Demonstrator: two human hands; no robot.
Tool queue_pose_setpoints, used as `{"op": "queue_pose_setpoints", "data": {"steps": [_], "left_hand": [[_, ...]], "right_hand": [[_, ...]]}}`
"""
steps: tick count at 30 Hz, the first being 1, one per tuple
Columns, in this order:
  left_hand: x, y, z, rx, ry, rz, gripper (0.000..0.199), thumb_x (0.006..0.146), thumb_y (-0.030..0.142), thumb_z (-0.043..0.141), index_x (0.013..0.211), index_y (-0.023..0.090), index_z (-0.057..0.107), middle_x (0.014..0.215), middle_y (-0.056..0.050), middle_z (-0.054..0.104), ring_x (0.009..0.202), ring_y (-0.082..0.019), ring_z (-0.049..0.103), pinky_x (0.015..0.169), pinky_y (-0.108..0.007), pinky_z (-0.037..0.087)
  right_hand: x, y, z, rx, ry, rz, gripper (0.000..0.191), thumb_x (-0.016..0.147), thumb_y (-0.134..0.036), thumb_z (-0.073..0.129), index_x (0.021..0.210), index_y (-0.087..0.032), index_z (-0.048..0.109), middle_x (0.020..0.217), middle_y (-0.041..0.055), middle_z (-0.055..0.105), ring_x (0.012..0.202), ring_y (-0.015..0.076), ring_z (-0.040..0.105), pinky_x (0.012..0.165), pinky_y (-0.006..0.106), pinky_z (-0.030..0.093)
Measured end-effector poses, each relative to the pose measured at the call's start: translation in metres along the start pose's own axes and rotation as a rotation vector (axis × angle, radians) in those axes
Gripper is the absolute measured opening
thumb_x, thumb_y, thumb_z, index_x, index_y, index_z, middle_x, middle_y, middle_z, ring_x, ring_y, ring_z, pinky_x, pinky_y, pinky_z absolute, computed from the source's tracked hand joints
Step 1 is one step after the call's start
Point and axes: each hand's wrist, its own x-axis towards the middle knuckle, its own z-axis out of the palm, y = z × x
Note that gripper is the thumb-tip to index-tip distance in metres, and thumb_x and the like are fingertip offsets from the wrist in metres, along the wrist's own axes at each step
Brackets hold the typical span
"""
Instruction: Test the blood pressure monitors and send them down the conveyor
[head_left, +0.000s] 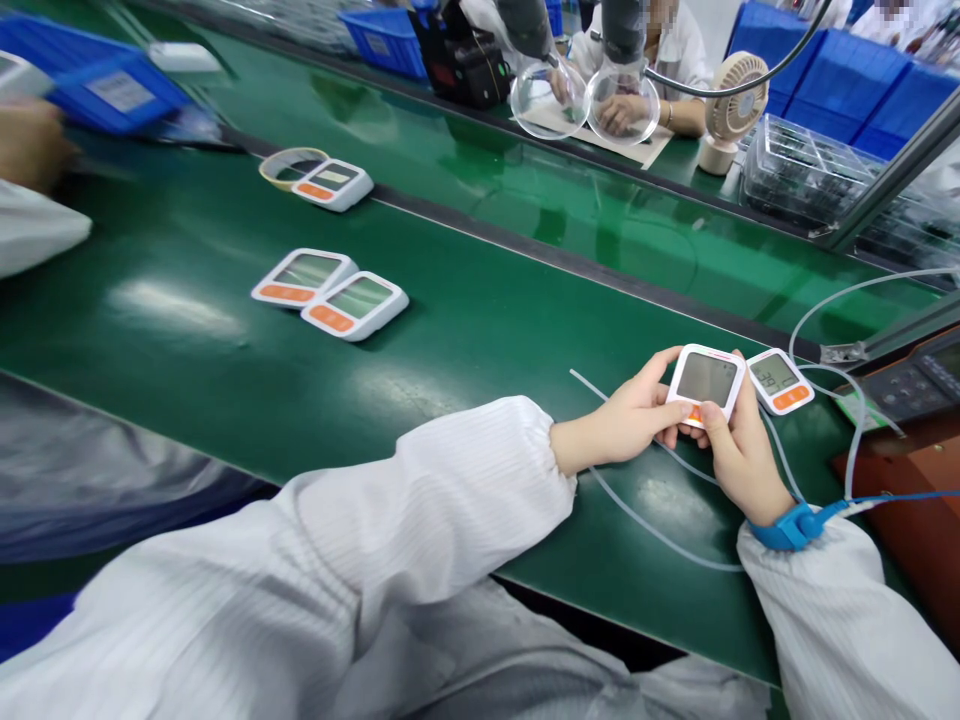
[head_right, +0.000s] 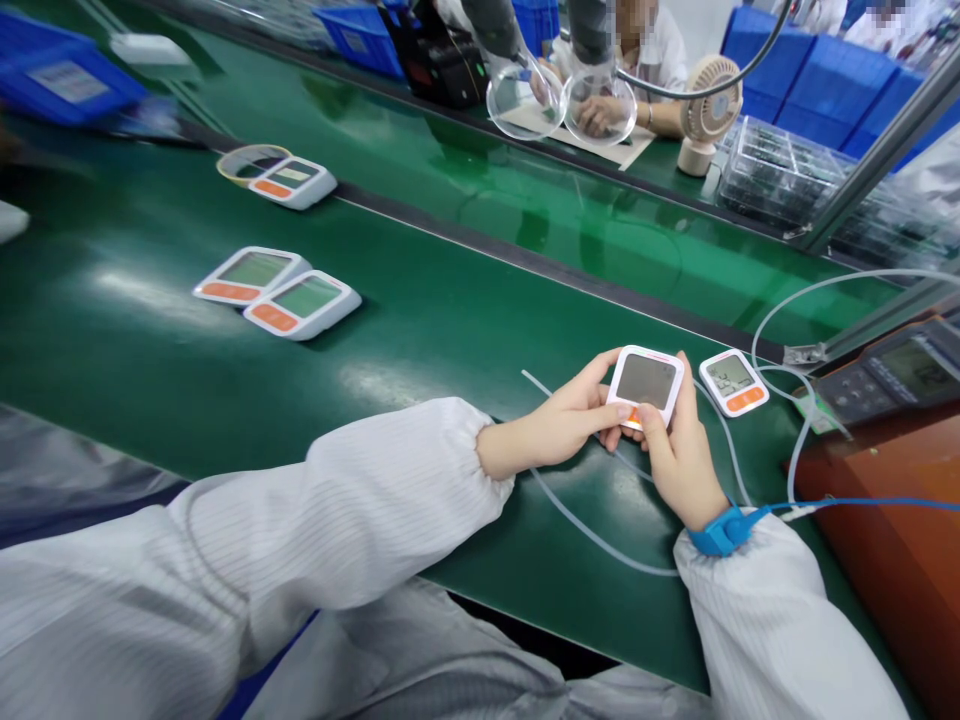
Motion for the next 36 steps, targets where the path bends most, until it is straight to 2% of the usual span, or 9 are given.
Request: {"op": "queue_pose_setpoints", "data": {"steps": [5, 10, 16, 29, 36], "left_hand": [[0.0, 0.005, 0.001, -0.027, 0.001, -0.03, 0.079, 0.085, 0.031, 0.068, 0.15, 0.021, 0.025, 0.072, 0.001, 0.066, 0.054, -0.01, 0.059, 0.051, -0.021, 0.042], [0.0, 0.009, 0.001, -0.046, 0.026, -0.051, 0.084, 0.083, 0.031, 0.07, 0.151, 0.018, 0.021, 0.067, 0.003, 0.065, 0.051, -0.01, 0.058, 0.051, -0.022, 0.043], [0.001, 0.004, 0.001, -0.031, 0.022, -0.03, 0.081, 0.085, 0.033, 0.068, 0.15, 0.019, 0.021, 0.069, 0.002, 0.064, 0.055, -0.012, 0.061, 0.051, -0.022, 0.043], [0.0, 0.008, 0.001, -0.006, -0.001, -0.047, 0.084, 0.086, 0.036, 0.068, 0.152, 0.019, 0.02, 0.069, 0.002, 0.064, 0.053, -0.011, 0.058, 0.052, -0.022, 0.042], [0.001, 0.007, 0.001, -0.009, -0.01, -0.026, 0.084, 0.085, 0.036, 0.068, 0.152, 0.018, 0.02, 0.074, -0.001, 0.066, 0.06, -0.015, 0.063, 0.052, -0.023, 0.042]], "right_hand": [[0.001, -0.004, -0.001, 0.011, -0.019, -0.013, 0.065, 0.102, -0.042, 0.047, 0.158, -0.021, 0.021, 0.096, 0.006, 0.066, 0.063, 0.019, 0.06, 0.056, 0.031, 0.054], [0.003, -0.011, -0.003, 0.001, -0.056, -0.043, 0.059, 0.103, -0.042, 0.044, 0.156, -0.02, 0.029, 0.105, 0.0077, 0.067, 0.068, 0.019, 0.062, 0.064, 0.034, 0.056], [0.004, -0.01, -0.003, 0.02, -0.065, -0.019, 0.055, 0.102, -0.04, 0.044, 0.153, -0.021, 0.033, 0.094, 0.0046, 0.067, 0.062, 0.0184, 0.06, 0.059, 0.033, 0.055], [0.003, -0.009, -0.004, 0.055, -0.106, 0.069, 0.069, 0.103, -0.044, 0.042, 0.16, -0.018, 0.013, 0.08, 0.0017, 0.063, 0.061, 0.0193, 0.06, 0.062, 0.035, 0.054], [0.003, -0.009, -0.003, 0.055, -0.104, 0.067, 0.07, 0.103, -0.043, 0.042, 0.161, -0.018, 0.011, 0.075, 0.0002, 0.061, 0.059, 0.0201, 0.059, 0.061, 0.036, 0.053]]}}
